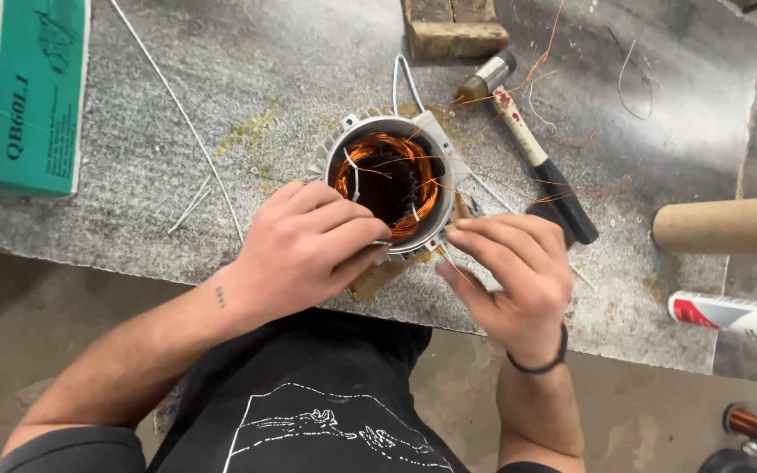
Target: The person works on a motor stator, using pliers to cut and manipulate copper wires and white zip ties. They insert and adjust the zip ties around the copper windings, then trim the excess wire and tie material.
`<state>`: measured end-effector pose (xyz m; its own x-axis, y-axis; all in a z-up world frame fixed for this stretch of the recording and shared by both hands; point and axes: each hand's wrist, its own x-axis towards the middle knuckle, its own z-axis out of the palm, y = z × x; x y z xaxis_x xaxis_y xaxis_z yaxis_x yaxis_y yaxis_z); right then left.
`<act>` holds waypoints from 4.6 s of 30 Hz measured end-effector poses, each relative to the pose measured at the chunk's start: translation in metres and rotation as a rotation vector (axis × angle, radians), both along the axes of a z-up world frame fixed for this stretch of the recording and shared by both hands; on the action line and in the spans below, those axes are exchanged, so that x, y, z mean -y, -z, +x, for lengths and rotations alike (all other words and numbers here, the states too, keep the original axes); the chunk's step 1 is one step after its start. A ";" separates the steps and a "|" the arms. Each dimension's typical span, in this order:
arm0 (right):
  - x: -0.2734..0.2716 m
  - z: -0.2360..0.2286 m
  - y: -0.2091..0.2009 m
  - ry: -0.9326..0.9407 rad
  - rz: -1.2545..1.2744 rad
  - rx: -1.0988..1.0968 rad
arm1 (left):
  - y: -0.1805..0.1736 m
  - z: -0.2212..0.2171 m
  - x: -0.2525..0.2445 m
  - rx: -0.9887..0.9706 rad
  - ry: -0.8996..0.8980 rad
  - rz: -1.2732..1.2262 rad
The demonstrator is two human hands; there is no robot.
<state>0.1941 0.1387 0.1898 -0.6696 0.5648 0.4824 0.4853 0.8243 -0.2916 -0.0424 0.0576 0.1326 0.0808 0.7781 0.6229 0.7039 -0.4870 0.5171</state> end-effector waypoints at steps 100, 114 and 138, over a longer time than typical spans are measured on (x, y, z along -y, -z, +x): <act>-0.003 -0.042 -0.026 -0.267 0.660 0.792 | 0.031 -0.005 -0.075 0.102 0.475 -0.291; 0.004 -0.039 -0.003 -0.212 0.545 0.755 | 0.038 0.003 -0.075 0.119 0.452 -0.275; -0.004 -0.028 -0.013 -0.348 0.719 0.947 | 0.037 -0.001 -0.072 0.123 0.433 -0.267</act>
